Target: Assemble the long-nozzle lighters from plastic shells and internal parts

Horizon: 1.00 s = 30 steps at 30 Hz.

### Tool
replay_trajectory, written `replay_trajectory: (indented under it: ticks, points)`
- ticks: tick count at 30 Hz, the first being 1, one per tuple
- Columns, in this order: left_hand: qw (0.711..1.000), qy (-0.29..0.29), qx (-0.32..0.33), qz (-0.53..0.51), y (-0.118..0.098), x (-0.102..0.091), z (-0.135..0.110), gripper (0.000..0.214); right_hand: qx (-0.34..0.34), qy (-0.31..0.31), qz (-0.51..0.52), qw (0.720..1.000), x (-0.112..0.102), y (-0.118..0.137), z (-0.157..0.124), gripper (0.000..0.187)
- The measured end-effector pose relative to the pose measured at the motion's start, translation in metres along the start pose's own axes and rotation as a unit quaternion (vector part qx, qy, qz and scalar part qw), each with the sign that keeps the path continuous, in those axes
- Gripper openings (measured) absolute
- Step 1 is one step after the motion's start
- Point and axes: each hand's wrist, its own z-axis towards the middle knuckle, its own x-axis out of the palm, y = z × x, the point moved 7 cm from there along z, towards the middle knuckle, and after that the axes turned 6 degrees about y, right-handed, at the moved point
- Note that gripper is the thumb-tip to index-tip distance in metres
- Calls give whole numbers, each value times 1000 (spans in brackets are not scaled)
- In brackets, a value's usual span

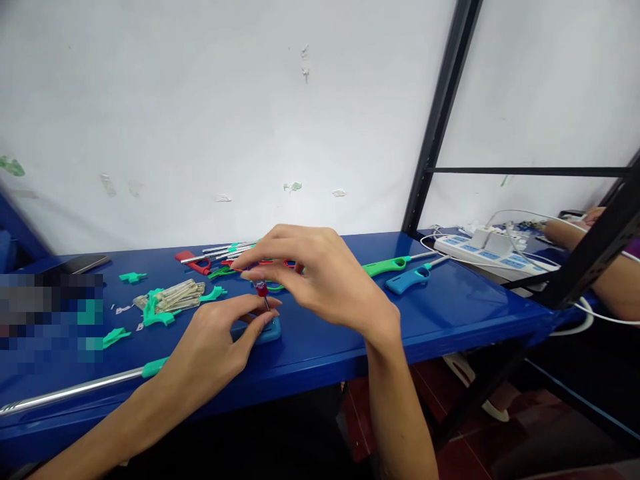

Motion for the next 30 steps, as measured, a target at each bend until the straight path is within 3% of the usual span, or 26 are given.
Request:
replay_trajectory:
  ticks: [2,9,12,16,20,23,26,28,30]
  points:
    - [1000,5,-8,-9,1,1,0,16,19,-16,-37,999,3,-3,4,6]
    - [1000,-5,1,1,-1,2,-1,20,81,-35,-102,991,10,-8,9,25]
    - [1000,1,-1,2,-1,3,-1,22,54,-9,-47,997,10,-5,7,13]
    - [1000,11,-6,-8,-1,5,-1,22,10,38,24,999,12,0,5,27]
    - [1000,17,-3,-10,0,7,0,21,54,-9,-66,996,9,-4,5,5]
    - [1000,27,-3,3,2,9,0,23,89,-26,-121,988,9,-8,6,20]
    - [999,29,-7,11,4,10,0,24,61,19,-47,997,12,-9,6,17]
    - [1000,29,-4,12,4,10,0,24,39,60,30,997,14,-10,5,28]
    - [999,28,0,16,3,11,0,24,50,64,58,995,12,-13,3,36]
